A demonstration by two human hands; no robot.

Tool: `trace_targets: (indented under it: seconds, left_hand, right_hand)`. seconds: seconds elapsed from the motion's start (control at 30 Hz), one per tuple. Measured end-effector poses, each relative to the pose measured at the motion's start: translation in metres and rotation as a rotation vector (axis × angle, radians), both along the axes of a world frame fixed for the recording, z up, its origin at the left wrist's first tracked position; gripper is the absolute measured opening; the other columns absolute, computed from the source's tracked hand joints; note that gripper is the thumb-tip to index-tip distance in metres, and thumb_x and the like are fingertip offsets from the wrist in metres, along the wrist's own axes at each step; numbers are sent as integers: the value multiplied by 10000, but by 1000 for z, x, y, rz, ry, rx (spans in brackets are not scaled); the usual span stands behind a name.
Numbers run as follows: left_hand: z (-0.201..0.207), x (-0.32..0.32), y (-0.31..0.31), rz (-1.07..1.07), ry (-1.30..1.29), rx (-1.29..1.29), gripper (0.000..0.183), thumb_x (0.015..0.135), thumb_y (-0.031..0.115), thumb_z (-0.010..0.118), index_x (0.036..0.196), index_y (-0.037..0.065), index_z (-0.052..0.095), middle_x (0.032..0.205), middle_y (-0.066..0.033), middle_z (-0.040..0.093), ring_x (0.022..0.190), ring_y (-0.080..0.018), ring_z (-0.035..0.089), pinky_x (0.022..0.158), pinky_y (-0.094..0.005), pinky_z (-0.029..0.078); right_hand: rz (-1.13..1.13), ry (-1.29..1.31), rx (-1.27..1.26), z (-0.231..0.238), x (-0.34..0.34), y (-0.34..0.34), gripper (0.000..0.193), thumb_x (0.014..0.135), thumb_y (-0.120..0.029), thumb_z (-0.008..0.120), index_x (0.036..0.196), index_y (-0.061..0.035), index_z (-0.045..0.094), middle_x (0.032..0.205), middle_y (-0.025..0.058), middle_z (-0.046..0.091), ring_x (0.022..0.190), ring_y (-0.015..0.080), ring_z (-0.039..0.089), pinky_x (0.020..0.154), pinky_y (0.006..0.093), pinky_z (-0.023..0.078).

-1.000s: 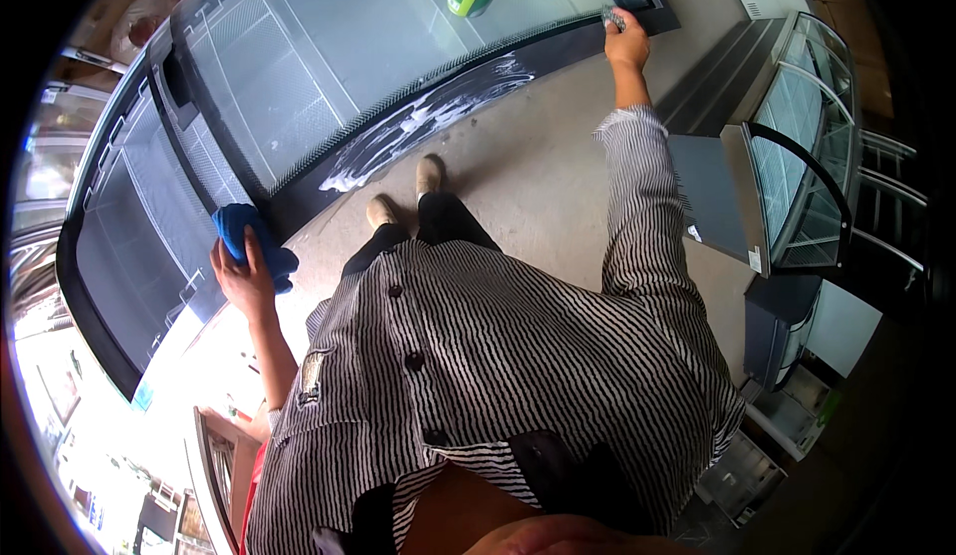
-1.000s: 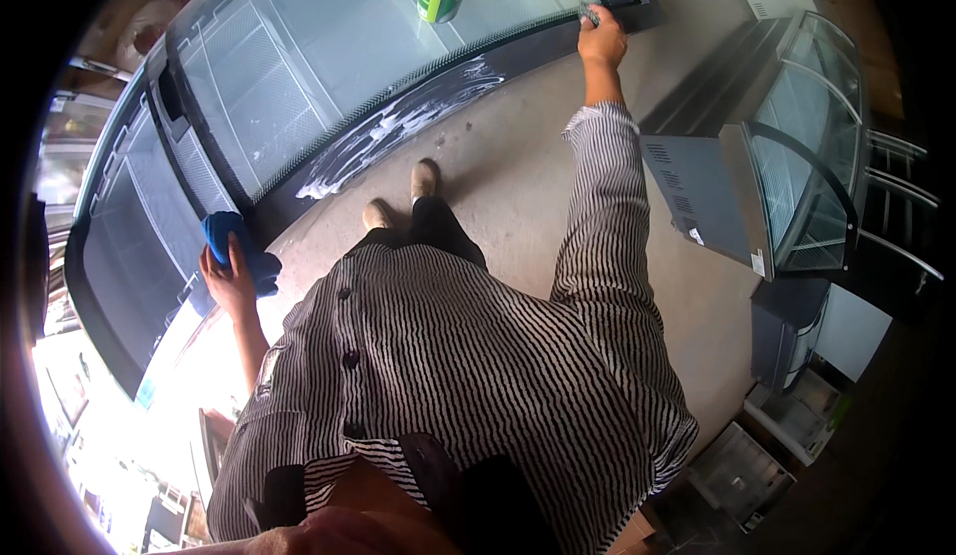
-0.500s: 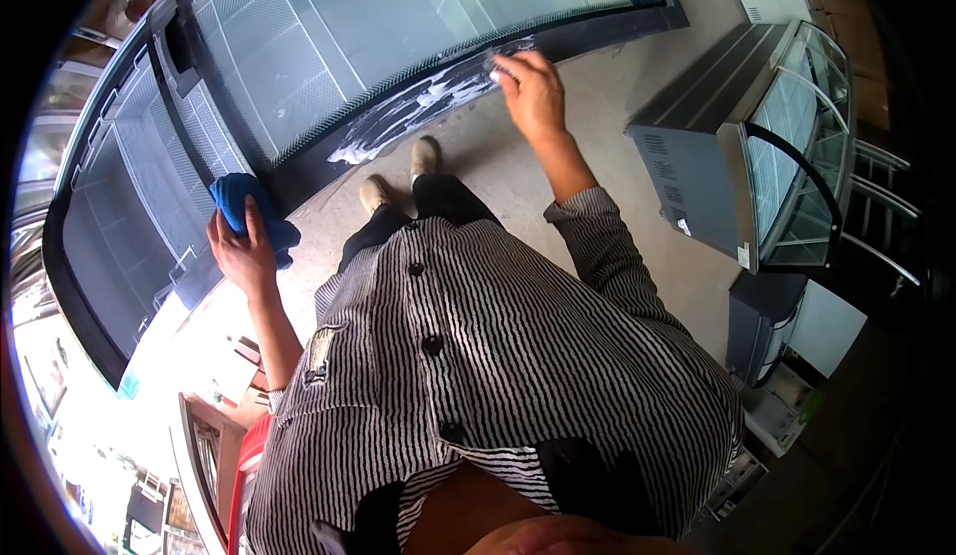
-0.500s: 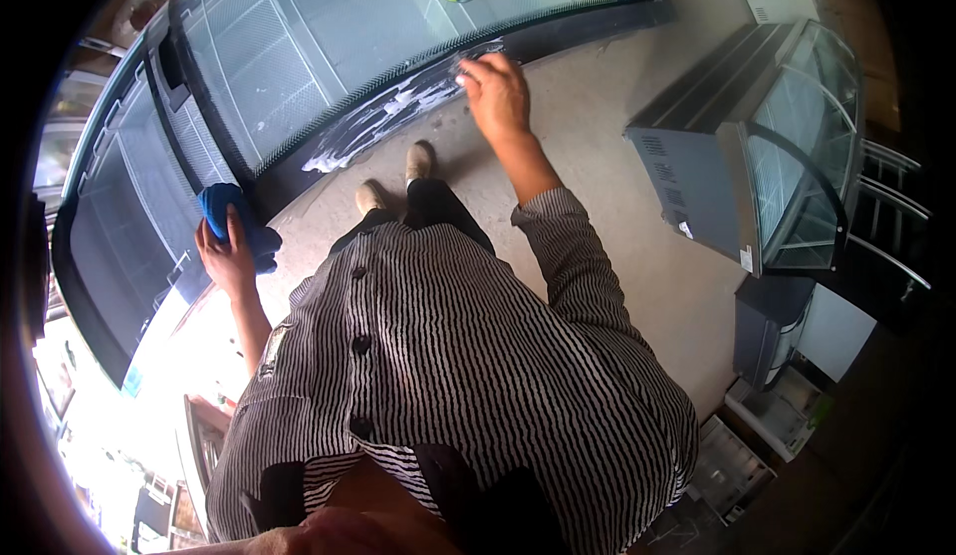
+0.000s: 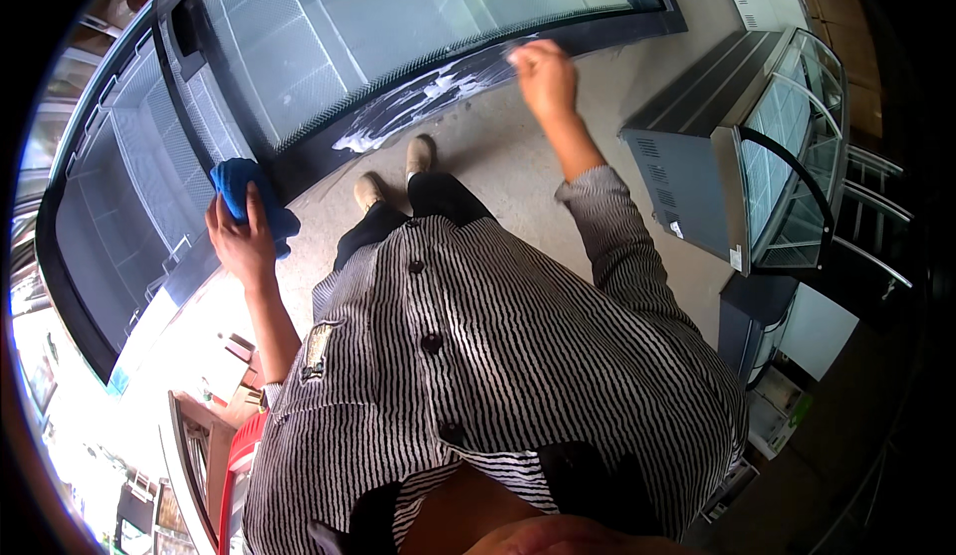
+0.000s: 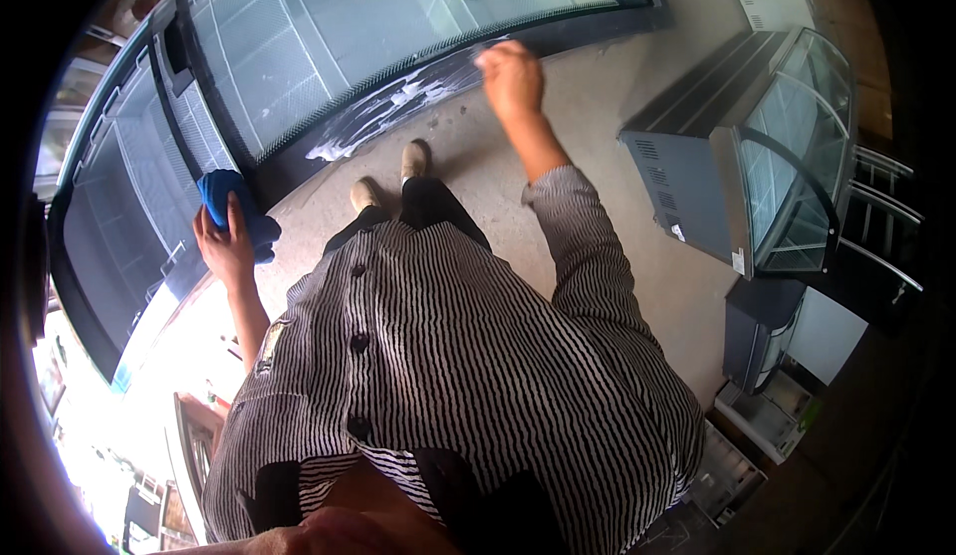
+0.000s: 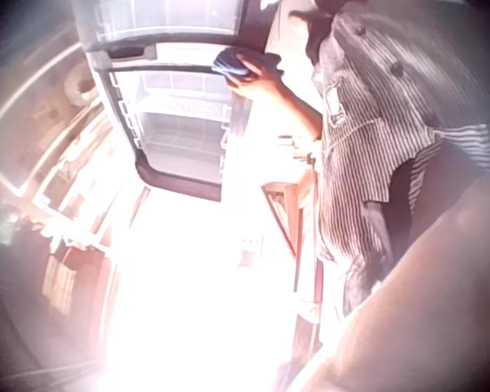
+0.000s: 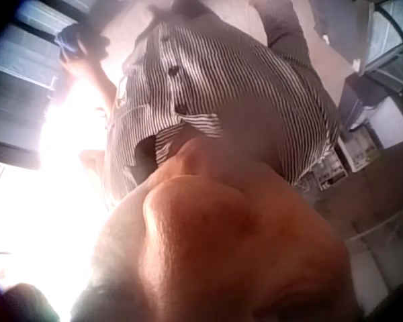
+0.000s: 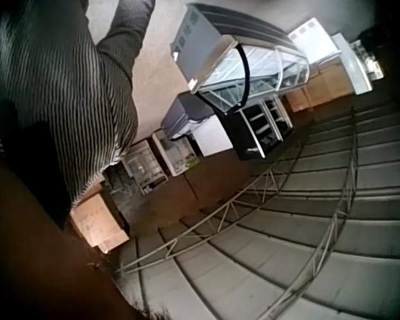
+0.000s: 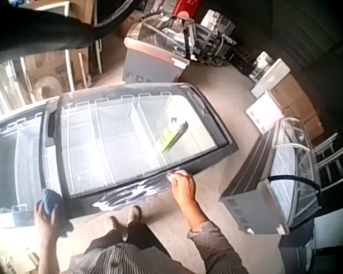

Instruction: The person cleans the front frame of a glass display case using a blue cloth and a green spray can. They repeatedly spray the surface and wipe it down with the cloth, focusing on the lower edge and corners of the case.

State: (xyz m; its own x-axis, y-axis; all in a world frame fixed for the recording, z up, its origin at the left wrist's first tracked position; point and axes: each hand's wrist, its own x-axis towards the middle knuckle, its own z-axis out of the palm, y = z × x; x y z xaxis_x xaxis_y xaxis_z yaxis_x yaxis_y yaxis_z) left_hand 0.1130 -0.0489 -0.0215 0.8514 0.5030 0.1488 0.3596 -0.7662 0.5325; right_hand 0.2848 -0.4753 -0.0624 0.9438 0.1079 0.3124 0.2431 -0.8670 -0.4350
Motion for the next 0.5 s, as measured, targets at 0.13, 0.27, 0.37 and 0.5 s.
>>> trace_targets:
  seconds: [0.13, 0.27, 0.37, 0.5]
  left_hand:
    - [-5, 0, 2, 5, -3, 47, 498, 913, 422, 666, 1148, -16, 664, 1150, -208, 629, 1042, -405, 616, 913, -444, 478]
    - [4, 0, -2, 14, 24, 10, 498, 912, 425, 667, 1146, -14, 666, 1151, -207, 629, 1042, -405, 617, 915, -443, 477]
    - [0, 0, -1, -3, -4, 32, 498, 911, 426, 669, 1142, -15, 667, 1147, -205, 630, 1040, -401, 618, 912, -440, 477]
    - [1, 2, -3, 14, 1, 33, 489, 911, 417, 673, 1140, -14, 667, 1139, -202, 631, 1035, -395, 619, 909, -435, 476]
  right_hand:
    - [29, 65, 41, -1, -12, 16, 45, 792, -149, 752, 835, -144, 742, 893, 59, 700, 818, 301, 682, 725, 390, 540]
    - [-54, 71, 4, 4, -14, 19, 64, 768, -191, 769, 796, -148, 730, 855, 58, 690, 791, 302, 676, 705, 405, 537]
    - [-147, 43, -21, 6, 2, 4, 40, 741, -173, 767, 755, -161, 730, 829, 54, 686, 759, 297, 671, 688, 406, 524]
    - [-29, 63, -37, 4, -16, 28, 42, 749, -187, 774, 748, -176, 734, 829, 37, 687, 784, 275, 678, 704, 401, 494]
